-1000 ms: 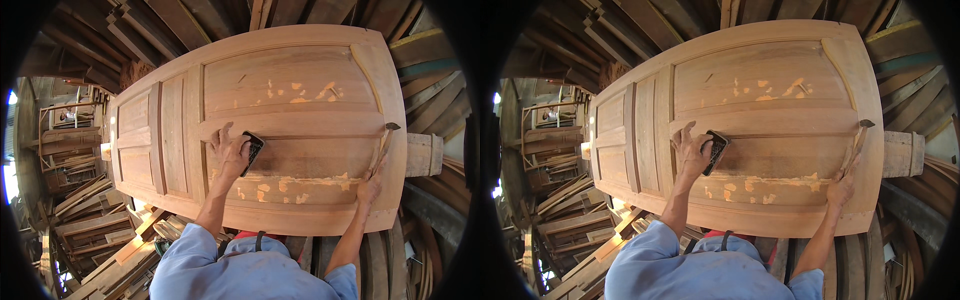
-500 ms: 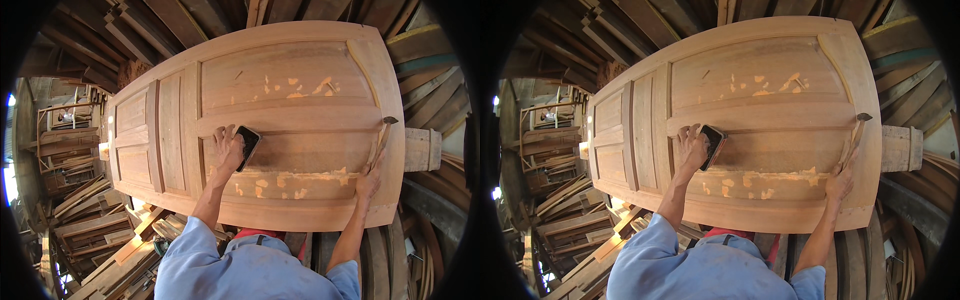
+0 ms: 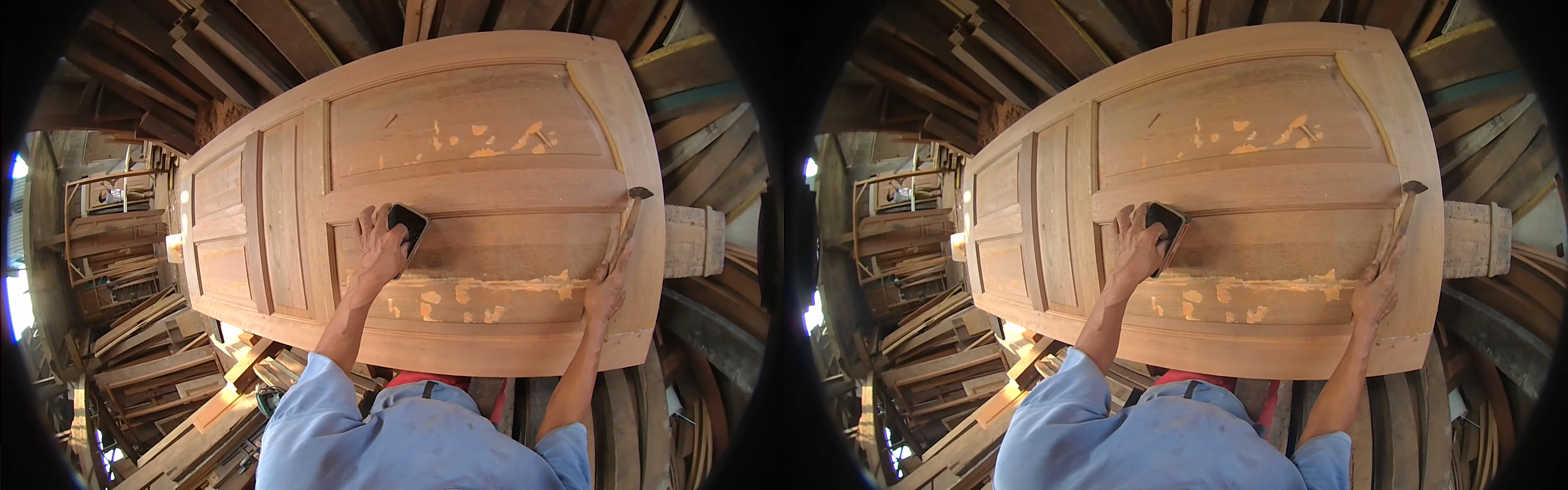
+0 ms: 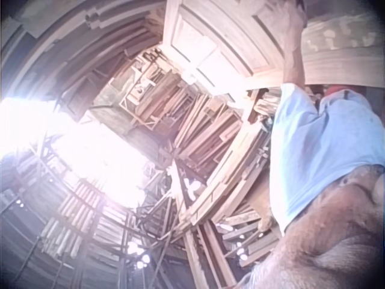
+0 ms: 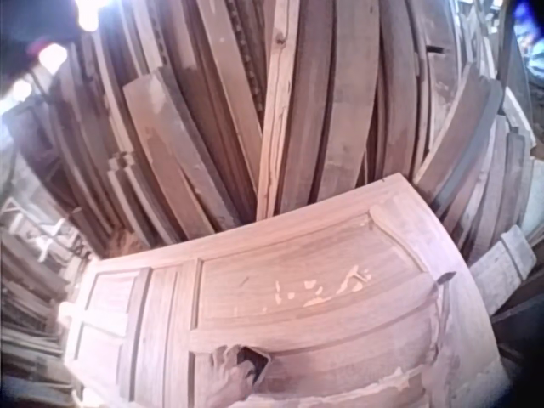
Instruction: The person assembles a wooden door by hammering nails into its frame and panels. They use a hammer and a small block of wood as a buffer to drive the nails in. The person also handles a container of nails and a small jar of white substance.
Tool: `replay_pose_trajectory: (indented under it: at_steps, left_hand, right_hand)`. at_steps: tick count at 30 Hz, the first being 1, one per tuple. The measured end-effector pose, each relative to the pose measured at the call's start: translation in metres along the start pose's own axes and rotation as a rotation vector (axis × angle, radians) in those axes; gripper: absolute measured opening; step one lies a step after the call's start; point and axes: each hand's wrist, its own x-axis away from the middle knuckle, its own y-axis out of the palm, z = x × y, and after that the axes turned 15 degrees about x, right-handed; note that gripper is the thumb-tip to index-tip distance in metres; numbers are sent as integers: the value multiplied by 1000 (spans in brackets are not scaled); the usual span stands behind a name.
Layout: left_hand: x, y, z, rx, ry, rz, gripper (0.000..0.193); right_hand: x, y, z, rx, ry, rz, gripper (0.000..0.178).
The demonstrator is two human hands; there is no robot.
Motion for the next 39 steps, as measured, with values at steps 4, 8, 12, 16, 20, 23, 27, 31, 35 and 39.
replay_pose_trajectory:
  at_steps: [4,8,12,16,20,23,27,31,35,39]
  left_hand:
    - [1,9,-6,-38,40,26,15]
    - [2,7,-3,-9,-17,-2,14]
    - [8,-4,1,97,-73,44,11]
    - [10,-6,2,213,5,235,11]
    - [-17,-25,41,283,254,340,17]
    - [-42,-16,69,614,199,184,19]
    - [-105,28,143,672,486,16,10]
    - [-175,98,214,593,591,-211,13]
    - [-221,153,270,535,579,-278,15]
    - [-232,197,284,556,601,-132,13]
  right_hand:
    - [-1,-17,-11,-11,62,-104,77]
    - [-3,-15,-8,-22,99,-177,76]
    - [1,-4,-1,-86,29,-71,74]
    - [1,4,6,-56,-30,29,75]
    - [1,2,12,-156,15,38,76]
    - [0,-12,16,-355,40,6,72]
    - [4,-25,37,-346,-78,277,71]
    - [18,-31,62,-567,145,90,71]
    - [21,-37,64,-615,129,103,70]
    - [16,-47,53,-709,151,70,70]
